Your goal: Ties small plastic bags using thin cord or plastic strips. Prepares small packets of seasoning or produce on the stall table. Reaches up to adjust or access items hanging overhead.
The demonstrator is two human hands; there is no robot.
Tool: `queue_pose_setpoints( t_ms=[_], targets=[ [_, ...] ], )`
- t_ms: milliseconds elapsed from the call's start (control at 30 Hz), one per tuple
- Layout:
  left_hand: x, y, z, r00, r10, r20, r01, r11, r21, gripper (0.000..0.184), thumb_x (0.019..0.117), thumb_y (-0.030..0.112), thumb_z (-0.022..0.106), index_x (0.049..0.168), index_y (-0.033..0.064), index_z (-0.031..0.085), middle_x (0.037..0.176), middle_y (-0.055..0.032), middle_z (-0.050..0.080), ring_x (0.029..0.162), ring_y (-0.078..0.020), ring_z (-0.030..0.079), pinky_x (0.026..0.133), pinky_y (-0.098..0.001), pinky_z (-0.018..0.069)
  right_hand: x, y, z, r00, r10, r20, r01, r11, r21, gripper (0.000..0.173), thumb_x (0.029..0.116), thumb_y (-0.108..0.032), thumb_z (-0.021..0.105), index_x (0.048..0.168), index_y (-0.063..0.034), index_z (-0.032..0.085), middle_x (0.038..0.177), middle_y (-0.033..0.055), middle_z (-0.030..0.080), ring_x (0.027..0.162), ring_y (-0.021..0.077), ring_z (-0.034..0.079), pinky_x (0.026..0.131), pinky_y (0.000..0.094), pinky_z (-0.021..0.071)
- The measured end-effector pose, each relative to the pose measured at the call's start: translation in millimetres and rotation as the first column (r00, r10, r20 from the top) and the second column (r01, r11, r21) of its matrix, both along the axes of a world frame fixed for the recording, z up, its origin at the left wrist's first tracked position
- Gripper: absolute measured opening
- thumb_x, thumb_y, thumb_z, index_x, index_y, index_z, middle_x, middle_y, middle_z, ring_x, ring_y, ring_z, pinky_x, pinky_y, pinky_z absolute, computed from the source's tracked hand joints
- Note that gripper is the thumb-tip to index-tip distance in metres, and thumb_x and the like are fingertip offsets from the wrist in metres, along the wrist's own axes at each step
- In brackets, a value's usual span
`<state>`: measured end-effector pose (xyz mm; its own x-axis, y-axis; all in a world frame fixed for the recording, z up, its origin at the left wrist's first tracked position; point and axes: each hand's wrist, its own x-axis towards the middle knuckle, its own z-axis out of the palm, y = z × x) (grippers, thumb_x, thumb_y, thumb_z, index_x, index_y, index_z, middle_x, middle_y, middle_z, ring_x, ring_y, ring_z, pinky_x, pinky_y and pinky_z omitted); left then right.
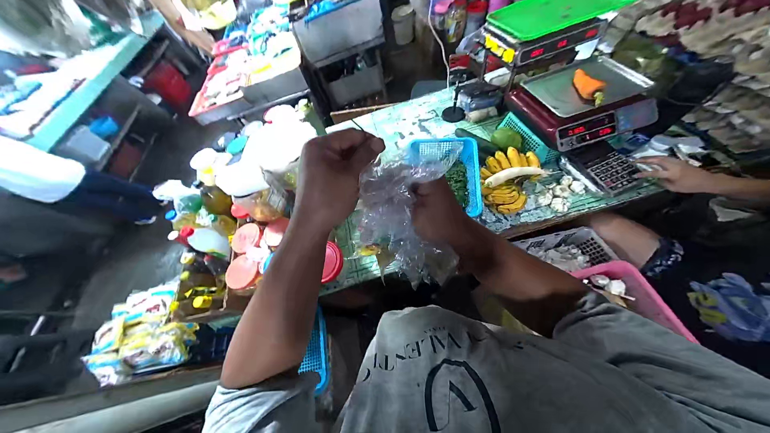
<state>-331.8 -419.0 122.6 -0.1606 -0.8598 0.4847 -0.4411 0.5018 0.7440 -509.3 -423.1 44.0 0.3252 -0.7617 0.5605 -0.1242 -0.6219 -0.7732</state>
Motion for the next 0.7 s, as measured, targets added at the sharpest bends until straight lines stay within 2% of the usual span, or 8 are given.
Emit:
queue_pose_setpoints(
  t_ms=[133,167,267,333,400,467,600,700],
  targets=[
    [-4.4,12.0,27.6,0.998,0.006,0.056,0.004,0.984,-0.178,0.015,0.1005,0.012,0.064,0.088,0.006,0.07,0.079,0.0049,0.069,0.069,-0.0016,0.065,0.065,-0.0214,0.057,-25.6,1.8,31.1,0.982,0.108,-0.156,-0.119,0.991,-0.058,0.026,0.0923,-0.009,0.065,0.115,0.0027,0.07,0.106,0.0101,0.073,0.101,0.0076,0.068,0.095,0.0264,0.0534],
    [-3.1,11.3,36.2,0.998,0.009,0.064,0.004,0.979,-0.203,0.017,0.1007,0.014,0.064,0.086,0.007,0.069,0.078,0.0051,0.069,0.069,-0.0023,0.066,0.065,-0.0227,0.0579,-36.1,1.9,39.1,0.974,0.12,-0.194,-0.131,0.99,-0.049,0.031,0.0934,-0.013,0.066,0.122,-0.0009,0.069,0.111,0.0061,0.072,0.105,0.0037,0.066,0.097,0.0234,0.0534],
    [1.1,8.3,62.5,0.999,0.025,0.038,-0.016,0.975,-0.222,0.018,0.0985,0.016,0.065,0.082,0.0123,0.069,0.075,0.0081,0.069,0.068,-0.0016,0.066,0.065,-0.0223,0.0567,-65.7,1.2,71.5,0.984,-0.038,-0.177,0.01,0.988,-0.155,0.026,0.0981,-0.014,0.063,0.121,-0.0068,0.071,0.108,0.0019,0.074,0.099,0.0049,0.07,0.089,0.0287,0.0593],
    [1.1,10.2,78.3,0.998,0.022,0.051,-0.009,0.971,-0.238,0.017,0.0978,0.017,0.067,0.082,0.0138,0.07,0.075,0.009,0.069,0.067,-0.0006,0.065,0.063,-0.0208,0.0565,-69.3,-0.5,97.4,0.995,-0.103,-0.009,0.1,0.978,-0.183,0.025,0.102,-0.016,0.056,0.119,-0.0052,0.071,0.109,0.0018,0.074,0.096,0.0066,0.069,0.086,0.0294,0.059],
    [-2.5,15.0,91.8,0.995,0.036,0.094,-0.012,0.971,-0.24,0.017,0.0975,0.019,0.067,0.081,0.0156,0.071,0.074,0.0111,0.067,0.065,0.0021,0.062,0.061,-0.0184,0.0534,-50.5,-0.7,124.1,0.989,0.022,0.144,0.001,0.987,-0.161,0.031,0.1042,-0.015,0.045,0.121,-0.0027,0.069,0.113,0.0024,0.074,0.095,0.0059,0.069,0.081,0.0266,0.0578],
    [-4.8,20.1,104.6,0.993,0.03,0.115,0.0,0.969,-0.246,0.019,0.0988,0.018,0.066,0.08,0.0165,0.068,0.071,0.0127,0.064,0.065,0.0032,0.06,0.062,-0.0174,0.0518,-21.3,2.3,138.7,0.969,0.218,0.121,-0.205,0.973,-0.106,0.029,0.1074,-0.014,0.044,0.118,-0.0015,0.069,0.109,0.0023,0.073,0.1,0.0068,0.068,0.091,0.0289,0.0576],
    [8.7,32.4,122.7,0.998,-0.053,-0.044,0.04,0.965,-0.26,0.018,0.1,0.012,0.063,0.083,0.0117,0.07,0.073,0.0069,0.069,0.063,-0.0045,0.065,0.061,-0.0222,0.0567,3.4,16.2,119.7,0.912,0.309,-0.269,-0.321,0.947,0.0,0.015,0.0963,-0.001,0.06,0.106,-0.0027,0.072,0.096,0.0061,0.072,0.086,0.0105,0.068,0.081,0.0323,0.0592],
    [13.7,45.0,124.8,0.995,-0.078,-0.069,0.053,0.949,-0.312,0.022,0.1001,0.011,0.062,0.078,0.0098,0.065,0.07,0.0041,0.067,0.061,-0.0068,0.064,0.059,-0.025,0.057,6.2,43.3,98.2,0.965,0.248,-0.08,-0.249,0.969,0.003,0.025,0.093,-0.002,0.059,0.116,-0.0046,0.068,0.093,0.0069,0.07,0.075,0.0117,0.066,0.064,0.0297,0.0582]
  ],
)
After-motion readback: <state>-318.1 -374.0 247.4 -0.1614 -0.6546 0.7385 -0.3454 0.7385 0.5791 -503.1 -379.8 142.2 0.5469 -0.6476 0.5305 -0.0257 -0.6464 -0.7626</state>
